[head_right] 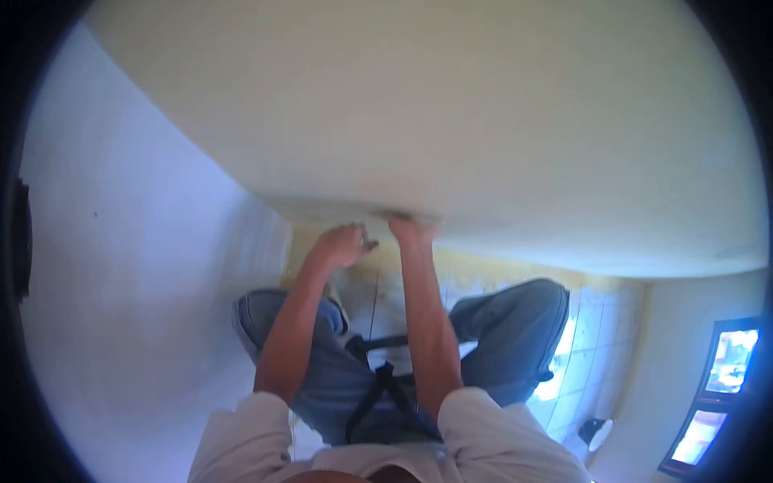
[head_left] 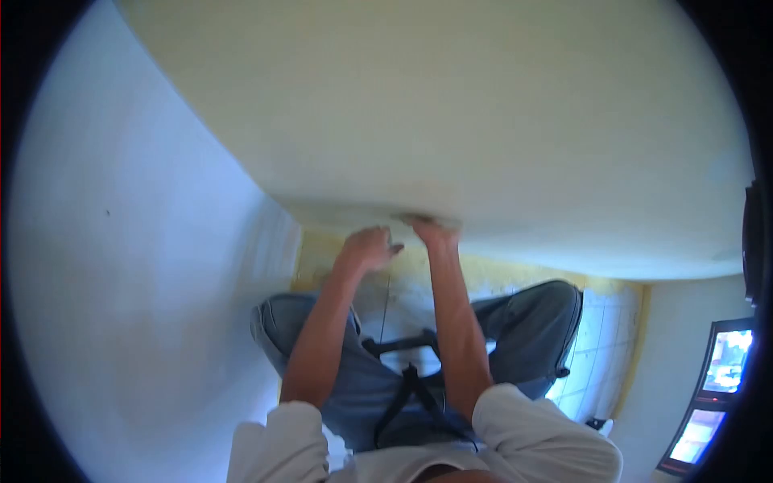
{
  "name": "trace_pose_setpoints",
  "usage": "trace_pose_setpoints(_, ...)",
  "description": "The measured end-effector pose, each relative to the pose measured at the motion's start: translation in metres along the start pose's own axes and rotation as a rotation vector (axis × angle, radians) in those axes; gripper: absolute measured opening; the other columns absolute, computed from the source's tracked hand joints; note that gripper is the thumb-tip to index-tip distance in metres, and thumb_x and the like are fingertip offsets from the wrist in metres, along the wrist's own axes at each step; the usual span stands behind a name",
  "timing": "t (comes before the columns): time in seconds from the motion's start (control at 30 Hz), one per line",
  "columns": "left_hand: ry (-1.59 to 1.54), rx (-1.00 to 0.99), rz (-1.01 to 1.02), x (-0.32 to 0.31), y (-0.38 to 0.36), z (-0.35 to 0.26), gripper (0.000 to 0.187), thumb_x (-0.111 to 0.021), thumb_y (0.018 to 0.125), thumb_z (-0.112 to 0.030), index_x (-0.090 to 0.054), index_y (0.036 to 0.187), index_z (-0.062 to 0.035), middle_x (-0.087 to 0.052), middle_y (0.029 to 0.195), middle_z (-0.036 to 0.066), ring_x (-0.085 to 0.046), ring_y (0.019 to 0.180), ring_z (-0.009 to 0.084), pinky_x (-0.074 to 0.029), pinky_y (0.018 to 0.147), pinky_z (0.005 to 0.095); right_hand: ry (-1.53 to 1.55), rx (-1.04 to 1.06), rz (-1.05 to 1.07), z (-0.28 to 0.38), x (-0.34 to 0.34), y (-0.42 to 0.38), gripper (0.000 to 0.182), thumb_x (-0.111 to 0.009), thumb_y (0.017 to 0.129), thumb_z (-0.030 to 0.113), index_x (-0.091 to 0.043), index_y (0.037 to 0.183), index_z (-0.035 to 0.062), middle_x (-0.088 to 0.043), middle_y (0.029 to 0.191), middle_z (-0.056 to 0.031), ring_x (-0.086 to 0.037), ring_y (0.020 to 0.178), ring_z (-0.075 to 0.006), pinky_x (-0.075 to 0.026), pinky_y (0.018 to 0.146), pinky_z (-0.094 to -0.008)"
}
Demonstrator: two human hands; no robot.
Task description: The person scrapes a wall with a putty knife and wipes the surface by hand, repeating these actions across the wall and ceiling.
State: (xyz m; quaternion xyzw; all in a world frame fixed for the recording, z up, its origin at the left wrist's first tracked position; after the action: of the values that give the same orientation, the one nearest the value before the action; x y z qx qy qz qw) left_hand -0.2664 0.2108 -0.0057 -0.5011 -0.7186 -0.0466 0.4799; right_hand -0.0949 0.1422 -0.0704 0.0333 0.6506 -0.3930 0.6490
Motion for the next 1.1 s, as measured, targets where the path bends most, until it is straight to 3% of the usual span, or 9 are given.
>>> trace_pose_setpoints(0.1, -0.001, -0.013, -0.030, -0.001, 0.006, 0.001, 0.058, -0.064, 0.098, -0.055, -0.071, 0.115, 0.0002, -0.074, 0.118, 0.023, -0.071, 0.113, 0.0387, -0.055, 0.100, 0.0512, 0.317, -0.033, -0.189, -0.006, -0.026, -0.053, 0.106, -0.030, 0.098, 0.079, -0.005, 0.170, 0.0043, -0.002, 0.178, -0.0164, 0.002, 0.165, -0.0350, -0.006, 0.133, -0.0502)
trace_pose_setpoints(0.27, -0.039, -0.010, 0.054, -0.002, 0.005, 0.005, 0.062, -0.064, 0.098, -0.056, -0.071, 0.116, 0.0023, -0.074, 0.114, 0.026, -0.071, 0.112, 0.0405, -0.055, 0.098, 0.0522, 0.143, 0.047, -0.109, -0.007, 0.008, -0.023, 0.113, -0.025, 0.097, 0.082, 0.000, 0.168, -0.0016, 0.003, 0.179, -0.0167, 0.007, 0.165, -0.0325, 0.000, 0.133, -0.0518)
trace_pose_setpoints(0.4, 0.040, -0.044, -0.067, -0.011, 0.001, 0.016, 0.063, -0.063, 0.099, -0.056, -0.071, 0.119, 0.0023, -0.074, 0.115, 0.026, -0.071, 0.112, 0.0413, -0.054, 0.098, 0.0520, 0.322, -0.026, -0.059, -0.007, -0.036, -0.052, 0.106, -0.022, 0.098, 0.081, -0.005, 0.170, 0.0047, 0.001, 0.179, -0.0146, 0.004, 0.165, -0.0325, 0.002, 0.132, -0.0539)
trace_pose_setpoints(0.57, 0.032, -0.007, 0.036, 0.002, 0.001, 0.003, 0.062, -0.062, 0.100, -0.054, -0.070, 0.122, 0.0030, -0.074, 0.119, 0.025, -0.070, 0.114, 0.0414, -0.054, 0.099, 0.0513, -0.201, 0.076, 0.053, 0.003, -0.018, -0.015, 0.110, -0.025, 0.098, 0.082, -0.002, 0.170, 0.0030, 0.001, 0.179, -0.0158, -0.002, 0.165, -0.0335, -0.001, 0.132, -0.0533)
trace_pose_setpoints(0.67, 0.050, -0.106, -0.177, -0.006, 0.000, 0.010, 0.060, -0.063, 0.099, -0.053, -0.070, 0.120, 0.0031, -0.074, 0.117, 0.026, -0.070, 0.111, 0.0429, -0.054, 0.099, 0.0518, 0.331, 0.005, -0.070, -0.008, -0.053, -0.070, 0.105, -0.028, 0.098, 0.079, -0.008, 0.170, 0.0038, -0.005, 0.179, -0.0149, -0.011, 0.163, -0.0335, -0.006, 0.132, -0.0525)
trace_pose_setpoints(0.8, -0.087, -0.031, -0.008, 0.002, -0.005, 0.012, 0.056, -0.063, 0.100, -0.049, -0.069, 0.120, 0.0032, -0.074, 0.117, 0.025, -0.070, 0.112, 0.0429, -0.053, 0.101, 0.0514, -0.066, 0.100, -0.132, -0.017, 0.021, -0.017, 0.110, -0.026, 0.097, 0.082, -0.006, 0.169, 0.0012, -0.005, 0.179, -0.0126, -0.011, 0.163, -0.0333, -0.007, 0.132, -0.0512)
trace_pose_setpoints(0.87, -0.031, -0.003, 0.013, 0.012, 0.001, 0.023, 0.055, -0.063, 0.100, -0.048, -0.069, 0.120, 0.0034, -0.074, 0.117, 0.025, -0.070, 0.113, 0.0425, -0.053, 0.101, 0.0514, -0.165, 0.177, 0.025, -0.015, 0.018, 0.002, 0.114, -0.025, 0.097, 0.085, -0.001, 0.168, -0.0010, -0.002, 0.179, -0.0122, -0.005, 0.165, -0.0327, -0.006, 0.133, -0.0509)
trace_pose_setpoints(0.93, -0.004, -0.048, -0.194, 0.026, 0.005, 0.035, 0.054, -0.062, 0.101, -0.046, -0.068, 0.120, 0.0039, -0.074, 0.117, 0.025, -0.070, 0.113, 0.0423, -0.053, 0.101, 0.0511, 0.179, 0.054, 0.063, -0.018, -0.003, -0.012, 0.115, -0.022, 0.096, 0.086, 0.002, 0.169, 0.0004, 0.002, 0.179, -0.0126, -0.002, 0.165, -0.0326, -0.005, 0.133, -0.0513)
trace_pose_setpoints(1.1, -0.021, 0.068, -0.067, 0.020, -0.011, 0.027, 0.053, -0.061, 0.103, -0.045, -0.068, 0.124, 0.0019, -0.074, 0.121, 0.023, -0.069, 0.118, 0.0381, -0.053, 0.104, 0.0502, 0.149, -0.021, -0.282, -0.002, 0.018, -0.036, 0.108, -0.022, 0.099, 0.081, 0.003, 0.169, 0.0027, 0.001, 0.179, -0.0146, -0.003, 0.165, -0.0321, -0.009, 0.133, -0.0528)
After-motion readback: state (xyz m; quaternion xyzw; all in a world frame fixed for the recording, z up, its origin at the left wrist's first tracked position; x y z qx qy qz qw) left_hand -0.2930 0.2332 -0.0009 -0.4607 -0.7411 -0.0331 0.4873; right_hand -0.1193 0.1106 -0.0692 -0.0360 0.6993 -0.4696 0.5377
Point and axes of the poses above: each hand's wrist, its own y-axis towards the middle knuckle, its own x-axis out of the back of the hand, z = x × y, the point moved 3 cm from there along y, towards the middle knuckle
